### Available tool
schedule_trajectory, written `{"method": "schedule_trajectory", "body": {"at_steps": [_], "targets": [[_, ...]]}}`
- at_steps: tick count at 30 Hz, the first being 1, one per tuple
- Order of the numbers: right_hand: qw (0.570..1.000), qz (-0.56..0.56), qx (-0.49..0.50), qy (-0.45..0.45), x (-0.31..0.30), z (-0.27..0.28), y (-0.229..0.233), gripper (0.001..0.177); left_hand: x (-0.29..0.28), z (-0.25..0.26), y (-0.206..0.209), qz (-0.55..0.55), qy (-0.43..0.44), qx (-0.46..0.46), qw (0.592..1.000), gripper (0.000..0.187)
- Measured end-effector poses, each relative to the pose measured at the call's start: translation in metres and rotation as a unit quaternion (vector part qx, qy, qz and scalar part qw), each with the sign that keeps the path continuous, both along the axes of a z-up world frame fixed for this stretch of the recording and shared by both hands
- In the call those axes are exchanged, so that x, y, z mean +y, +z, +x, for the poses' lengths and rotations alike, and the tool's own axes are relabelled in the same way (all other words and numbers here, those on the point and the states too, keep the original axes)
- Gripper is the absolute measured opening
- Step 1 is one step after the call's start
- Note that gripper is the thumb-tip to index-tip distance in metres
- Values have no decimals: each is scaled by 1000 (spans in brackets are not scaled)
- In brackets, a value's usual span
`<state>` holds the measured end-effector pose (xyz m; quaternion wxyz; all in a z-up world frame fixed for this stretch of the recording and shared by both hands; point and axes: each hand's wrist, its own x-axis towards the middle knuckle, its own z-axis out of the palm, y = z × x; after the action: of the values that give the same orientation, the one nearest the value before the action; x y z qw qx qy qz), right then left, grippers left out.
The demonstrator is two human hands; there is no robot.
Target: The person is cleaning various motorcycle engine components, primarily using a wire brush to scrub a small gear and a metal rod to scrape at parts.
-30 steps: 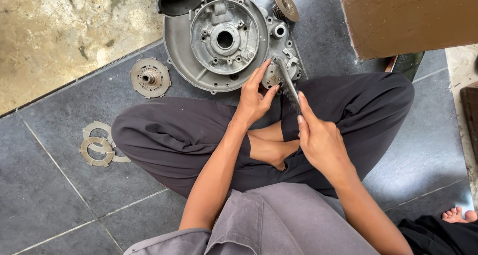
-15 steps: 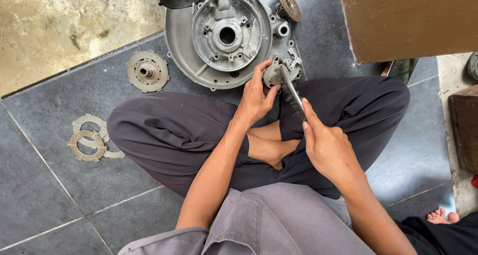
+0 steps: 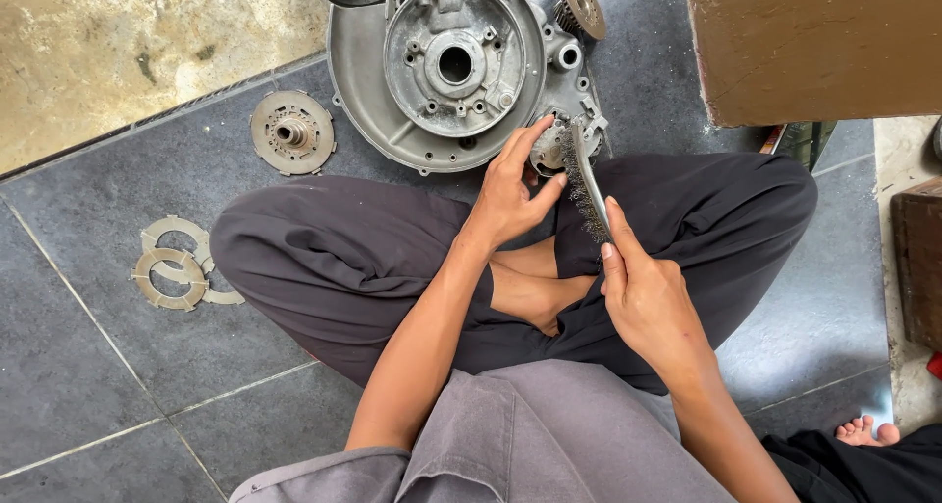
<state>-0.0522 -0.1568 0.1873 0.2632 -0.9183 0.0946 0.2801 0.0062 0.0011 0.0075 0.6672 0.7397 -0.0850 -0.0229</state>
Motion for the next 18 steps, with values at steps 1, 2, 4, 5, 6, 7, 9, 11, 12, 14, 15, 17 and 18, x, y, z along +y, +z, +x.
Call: {"method": "schedule_trajectory", "body": {"at_steps": [1,2,4,5,6,7,9,11,12,14,15,17,18], "targets": [[1000,9,-1,-7,1,1,1,53,0,0,1,0,1,0,1000,67],[1000,17,-2,-15,2,1,2,52,-1,0,2,-1,2,0,1000,71],[999,25,-10,-18,0,-1,1,52,-1,1,0,5,0,3,1000,72],[999,34,-19,-22,-1,-2,0,52,-1,2,-1,11,-3,6,1000,73],[999,34,-19,-21,-4,-4,-2,52,-1,2,-1,10,-2,7,1000,73],[998,39,-30,-25,-6,-6,-4,52,-2,3,-1,17,2,5,1000,73],[998,46,-40,-28,-8,-9,-8,51,-1,3,0,24,7,3,1000,74],[997,51,-58,-31,-8,-12,-9,51,-1,3,4,34,2,10,999,69],[997,51,-57,-30,-8,-12,-9,51,-2,2,4,33,2,11,999,69],[996,59,-65,-33,-7,-12,-10,51,-1,1,4,23,-3,20,1000,77],[996,59,-64,-32,-6,-12,-10,51,-3,0,-5,23,-3,21,1000,77],[995,62,-69,-23,-5,-12,-12,52,-6,-2,-22,7,6,46,999,71],[995,62,-68,-22,-3,-12,-14,52,-4,-2,-14,7,7,47,999,71]]}}
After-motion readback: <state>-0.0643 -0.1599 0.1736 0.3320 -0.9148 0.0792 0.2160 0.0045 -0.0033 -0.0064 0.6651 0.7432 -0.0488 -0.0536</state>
